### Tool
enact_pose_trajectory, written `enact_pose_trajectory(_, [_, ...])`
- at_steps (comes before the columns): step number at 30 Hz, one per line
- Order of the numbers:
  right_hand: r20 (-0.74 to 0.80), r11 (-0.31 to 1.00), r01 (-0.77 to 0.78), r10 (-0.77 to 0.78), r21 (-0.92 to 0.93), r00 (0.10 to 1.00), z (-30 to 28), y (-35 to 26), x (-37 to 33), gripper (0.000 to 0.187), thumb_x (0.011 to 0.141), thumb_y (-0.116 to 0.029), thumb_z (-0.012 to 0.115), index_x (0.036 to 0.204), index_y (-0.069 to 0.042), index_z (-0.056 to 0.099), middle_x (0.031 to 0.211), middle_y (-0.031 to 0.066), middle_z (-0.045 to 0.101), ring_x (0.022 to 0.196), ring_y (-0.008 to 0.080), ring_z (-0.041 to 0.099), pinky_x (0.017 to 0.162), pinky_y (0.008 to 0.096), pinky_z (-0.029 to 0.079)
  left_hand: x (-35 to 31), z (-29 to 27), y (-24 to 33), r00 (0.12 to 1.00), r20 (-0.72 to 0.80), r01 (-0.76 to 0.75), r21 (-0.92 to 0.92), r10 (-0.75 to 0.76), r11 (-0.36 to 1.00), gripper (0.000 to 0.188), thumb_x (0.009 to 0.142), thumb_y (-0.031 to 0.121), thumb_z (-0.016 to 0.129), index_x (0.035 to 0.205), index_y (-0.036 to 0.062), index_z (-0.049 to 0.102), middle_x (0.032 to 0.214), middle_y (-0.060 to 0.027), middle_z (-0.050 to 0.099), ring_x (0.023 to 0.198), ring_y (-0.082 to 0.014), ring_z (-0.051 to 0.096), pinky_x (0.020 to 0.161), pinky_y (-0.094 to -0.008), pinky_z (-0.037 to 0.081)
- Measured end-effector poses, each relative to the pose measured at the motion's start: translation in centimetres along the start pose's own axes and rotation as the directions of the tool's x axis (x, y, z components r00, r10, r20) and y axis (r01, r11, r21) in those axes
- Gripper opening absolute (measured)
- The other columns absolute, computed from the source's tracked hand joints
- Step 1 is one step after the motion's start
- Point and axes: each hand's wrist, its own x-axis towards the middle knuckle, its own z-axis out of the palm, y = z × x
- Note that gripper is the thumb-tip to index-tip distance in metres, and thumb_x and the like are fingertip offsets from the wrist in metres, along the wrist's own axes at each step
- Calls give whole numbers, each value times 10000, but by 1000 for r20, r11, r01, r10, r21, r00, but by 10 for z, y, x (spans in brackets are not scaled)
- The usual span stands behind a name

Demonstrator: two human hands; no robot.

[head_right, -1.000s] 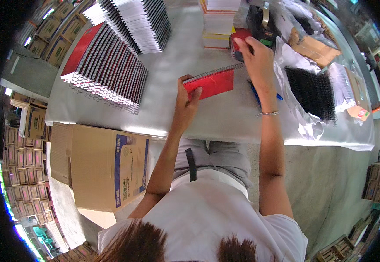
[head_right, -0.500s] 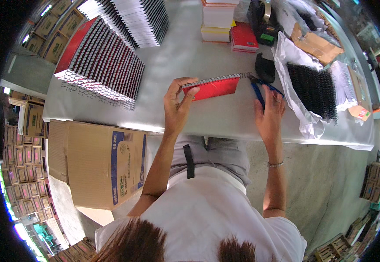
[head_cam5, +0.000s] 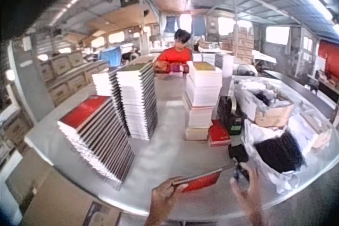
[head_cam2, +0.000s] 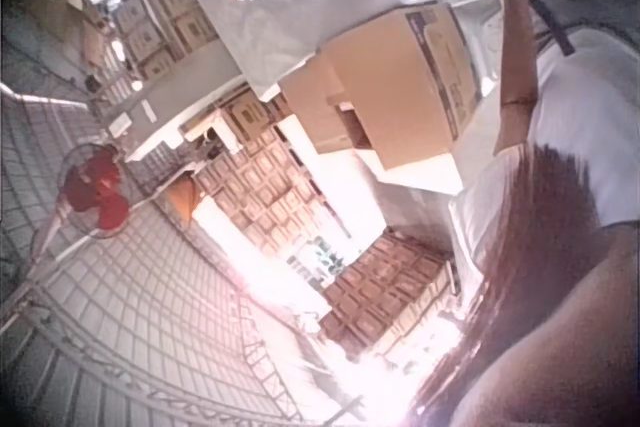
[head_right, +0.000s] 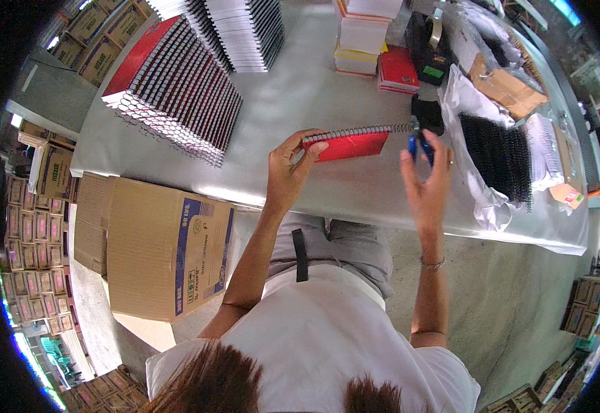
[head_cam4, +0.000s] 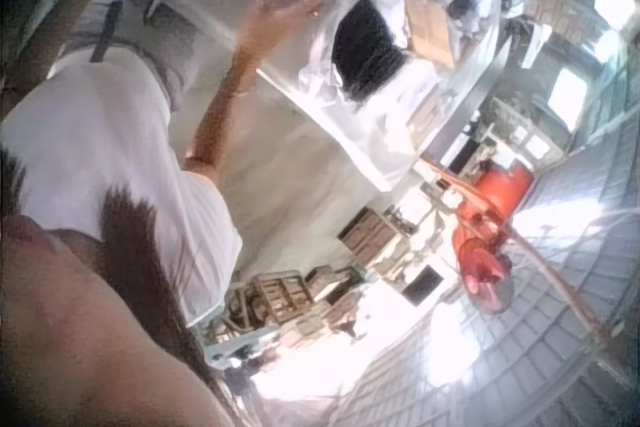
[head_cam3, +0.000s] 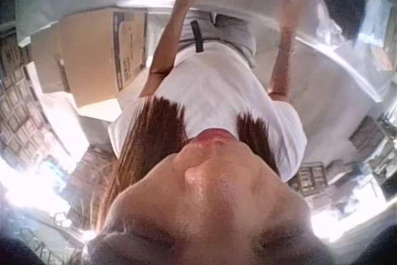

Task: The person assembles spiral notebooks by inserting a spiral wire into the punched holes of a stack of papers and a cover, then using a tool to crimp or secure the wire ends.

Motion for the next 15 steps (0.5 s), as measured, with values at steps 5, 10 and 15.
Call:
enact_pose_trajectory(5, [224, 955, 288, -266, -71, 937, 36, -70, -40, 573, 796, -228, 803, 1322, -121, 604, 1240, 149, 577, 1123, 319, 570, 982, 452, 445, -4, -2, 2, 998, -55, 23, -41, -25, 999, 233, 931, 143, 711, 1096, -21, 702, 938, -136, 744, 800, -116, 661, 742, -272, 524])
enact_pose_trajectory(10, [243, 941, 329, -303, -76, 922, 58, -75, -51, 613, 764, -226, 823, 1327, -127, 604, 1224, 139, 590, 1084, 324, 592, 926, 457, 472, -7, -3, 2, 999, -46, -6, -58, 3, 998, 202, 924, 10, 621, 1108, -42, 686, 894, -142, 740, 781, -104, 664, 699, -259, 526])
enact_pose_trajectory(15, [224, 954, 299, -287, -19, 931, 66, -73, -53, 577, 765, -190, 818, 1299, -110, 614, 1154, 145, 619, 996, 320, 630, 843, 421, 519, -11, -4, 1, 995, -98, -41, -82, 33, 996, 267, 894, -71, 544, 1124, -49, 677, 855, -125, 739, 786, -112, 687, 701, -256, 533])
